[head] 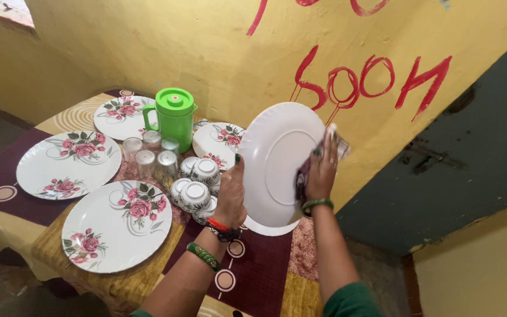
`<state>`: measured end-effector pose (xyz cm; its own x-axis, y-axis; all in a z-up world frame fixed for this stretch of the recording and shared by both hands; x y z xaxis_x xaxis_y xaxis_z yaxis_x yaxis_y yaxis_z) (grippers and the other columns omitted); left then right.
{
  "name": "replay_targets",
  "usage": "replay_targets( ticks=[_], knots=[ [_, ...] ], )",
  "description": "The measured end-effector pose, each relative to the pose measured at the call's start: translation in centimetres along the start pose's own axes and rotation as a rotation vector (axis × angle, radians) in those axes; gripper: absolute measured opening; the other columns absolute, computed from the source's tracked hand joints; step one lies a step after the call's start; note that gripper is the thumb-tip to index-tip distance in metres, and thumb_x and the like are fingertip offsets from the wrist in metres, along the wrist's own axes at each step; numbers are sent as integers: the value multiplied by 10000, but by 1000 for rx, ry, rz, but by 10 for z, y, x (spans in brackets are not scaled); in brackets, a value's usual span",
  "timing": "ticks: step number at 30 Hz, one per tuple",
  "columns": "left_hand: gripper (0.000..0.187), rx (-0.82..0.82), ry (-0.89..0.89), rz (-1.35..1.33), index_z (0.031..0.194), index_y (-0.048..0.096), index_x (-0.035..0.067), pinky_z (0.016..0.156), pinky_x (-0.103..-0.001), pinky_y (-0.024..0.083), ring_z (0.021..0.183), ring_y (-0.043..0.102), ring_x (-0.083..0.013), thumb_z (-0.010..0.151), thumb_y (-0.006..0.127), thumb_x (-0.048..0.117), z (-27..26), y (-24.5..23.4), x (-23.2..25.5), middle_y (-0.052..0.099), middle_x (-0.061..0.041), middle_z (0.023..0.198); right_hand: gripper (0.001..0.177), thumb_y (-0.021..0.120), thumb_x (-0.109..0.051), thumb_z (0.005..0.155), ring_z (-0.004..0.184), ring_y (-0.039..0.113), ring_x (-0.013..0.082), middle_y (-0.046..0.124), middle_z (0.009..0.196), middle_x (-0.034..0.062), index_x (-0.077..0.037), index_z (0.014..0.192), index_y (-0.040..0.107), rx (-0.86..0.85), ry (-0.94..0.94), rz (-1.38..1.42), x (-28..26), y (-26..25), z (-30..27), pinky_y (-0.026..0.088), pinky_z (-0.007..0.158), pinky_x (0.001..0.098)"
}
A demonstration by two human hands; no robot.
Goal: The person cleans a set of plates on a table by wiping them individually with a cloth.
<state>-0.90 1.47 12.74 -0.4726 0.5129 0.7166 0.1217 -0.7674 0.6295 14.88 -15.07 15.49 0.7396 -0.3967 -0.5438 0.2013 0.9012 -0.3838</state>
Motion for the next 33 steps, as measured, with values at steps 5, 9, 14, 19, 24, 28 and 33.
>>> replay_targets(
  ticks=[5, 9, 14, 19, 24, 28, 33],
  knots=[
    [626, 195, 21, -62, 1241, 620, -2, 957, -299, 523, 1072, 616, -112, 976, 543, 559, 14, -27, -18, 684, -47, 1156, 589, 362, -236, 1043, 1599, 173, 292, 160, 1740, 80, -167, 1622, 280, 38, 277, 31, -2, 36, -91, 309, 1257, 466],
    [623, 220, 2, -38, 1230, 622, -15, 905, -326, 513, 1020, 595, -132, 1005, 528, 559, 24, -33, -33, 677, -64, 1105, 636, 409, -219, 1017, 1604, 190, 332, 246, 1715, 110, -103, 1630, 283, -59, -70, -39, -80, 48, -125, 167, 1287, 511],
    [526, 154, -46, 8, 1202, 691, -48, 716, -289, 506, 842, 602, -99, 1031, 574, 435, 25, -23, -44, 728, -70, 1014, 638, 435, -199, 1019, 1613, 195, 349, 257, 1722, 128, -99, 1635, 298, -141, -120, -91, -87, 51, -93, 159, 1307, 489],
    [339, -46, 112, 181, 1167, 705, -51, 776, -235, 544, 897, 650, -57, 982, 699, 232, 11, 9, -46, 754, -28, 1041, 578, 352, -156, 1102, 1650, 174, 336, 207, 1768, 126, -79, 1669, 278, 44, -59, 214, -38, 24, -59, 167, 1358, 469],
    [271, -115, 13, 309, 1071, 759, -32, 615, -249, 521, 719, 616, -51, 997, 701, 222, 0, 24, -81, 738, -38, 827, 695, 502, -449, 1099, 1531, 311, 282, 223, 1710, 158, -78, 1627, 243, 229, 227, 611, 83, -3, -78, 298, 1235, 439],
    [215, -280, 261, 849, 1140, 779, 74, 652, -308, 550, 756, 663, -170, 986, 739, 219, -25, 49, -81, 734, -128, 849, 549, 498, -395, 1060, 1184, 593, 286, 586, 1378, 157, -79, 1507, 450, 235, 786, 1086, 207, 12, -146, 514, 1007, 448],
    [298, -612, 545, 1141, 1255, 740, 221, 756, -368, 594, 914, 760, -243, 958, 709, 224, -60, 74, -97, 782, -65, 1116, 643, 422, -474, 1020, 1152, 651, 319, 637, 1346, 172, -20, 1470, 492, 228, 966, 1242, 235, -27, -209, 556, 970, 469]
  ],
)
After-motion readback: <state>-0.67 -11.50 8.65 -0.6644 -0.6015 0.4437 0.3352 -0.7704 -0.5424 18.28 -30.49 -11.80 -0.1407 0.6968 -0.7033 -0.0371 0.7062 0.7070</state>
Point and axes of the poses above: each hand's wrist, its own z-axis towards the middle knuckle, its own y-axis out of the palm, x = y × z, the point moved 8 cm from there along z, towards the middle knuckle
